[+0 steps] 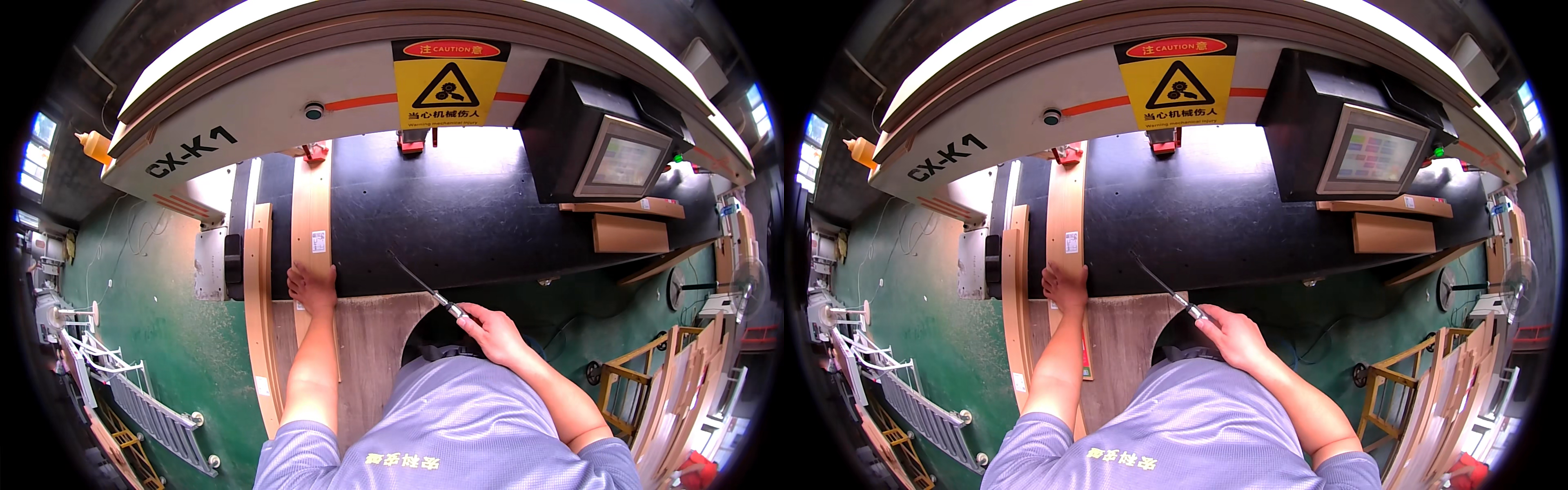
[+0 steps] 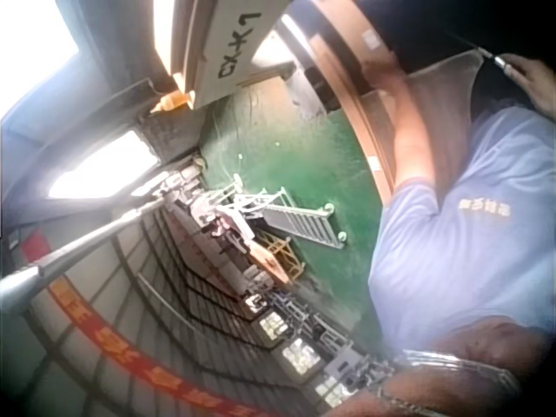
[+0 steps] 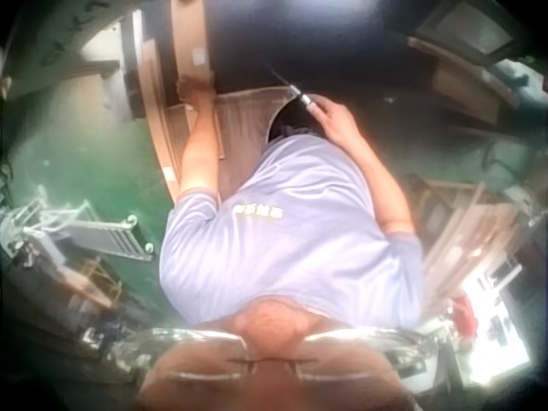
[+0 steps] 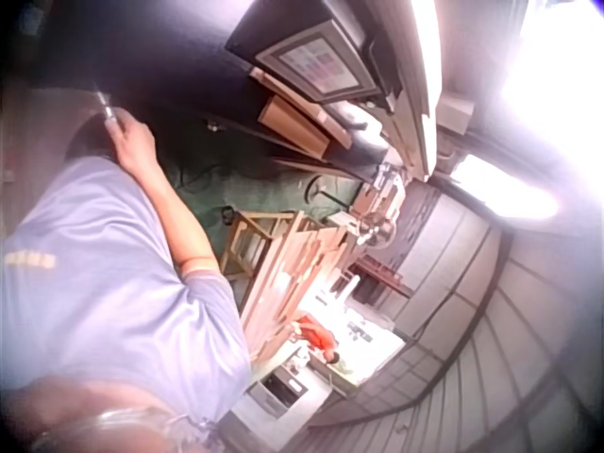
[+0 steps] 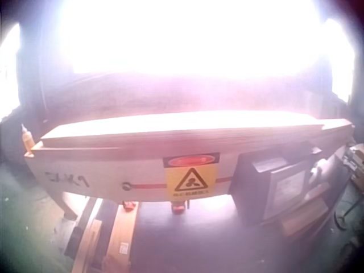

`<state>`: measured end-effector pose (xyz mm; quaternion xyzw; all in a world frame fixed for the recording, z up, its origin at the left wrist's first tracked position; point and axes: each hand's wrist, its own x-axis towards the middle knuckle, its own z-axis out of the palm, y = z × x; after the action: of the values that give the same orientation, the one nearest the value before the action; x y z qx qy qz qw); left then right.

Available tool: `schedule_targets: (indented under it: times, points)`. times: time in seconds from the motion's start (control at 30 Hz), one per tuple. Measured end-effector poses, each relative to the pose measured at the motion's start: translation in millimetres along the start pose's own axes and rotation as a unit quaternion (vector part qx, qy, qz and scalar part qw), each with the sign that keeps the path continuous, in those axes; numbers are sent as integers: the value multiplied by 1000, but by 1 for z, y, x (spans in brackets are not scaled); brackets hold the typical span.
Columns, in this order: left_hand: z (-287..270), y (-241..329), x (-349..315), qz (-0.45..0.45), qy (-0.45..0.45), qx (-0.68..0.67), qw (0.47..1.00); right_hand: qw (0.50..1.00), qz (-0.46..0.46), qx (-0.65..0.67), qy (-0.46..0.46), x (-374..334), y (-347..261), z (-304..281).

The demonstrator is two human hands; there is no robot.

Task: The person positions wooden boards onto a large machine, operates a digital interface on the machine, and cleans the work surfaces with a hand-held air nozzle.

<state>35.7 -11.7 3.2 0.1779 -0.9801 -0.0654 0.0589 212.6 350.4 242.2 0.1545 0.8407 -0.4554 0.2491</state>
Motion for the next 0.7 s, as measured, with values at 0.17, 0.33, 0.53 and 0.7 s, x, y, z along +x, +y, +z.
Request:
schedule_targets:
  times: [0.17, 0.33, 0.53, 0.7]
  points:
    - [1, -2, 0, 5, 0, -3, 1000, 1000, -1, -2, 0, 2, 3, 0]
    - [2, -2, 0, 7, 1, 0, 1000, 1000, 0, -4, 0, 2, 2, -1]
    - [4, -4, 1, 12, 5, 2, 1000, 1000, -2, -1, -2, 3, 3, 0]
    - [3, -5, 2, 14, 4, -5, 1000, 1000, 1, -4, -2, 3, 3, 1]
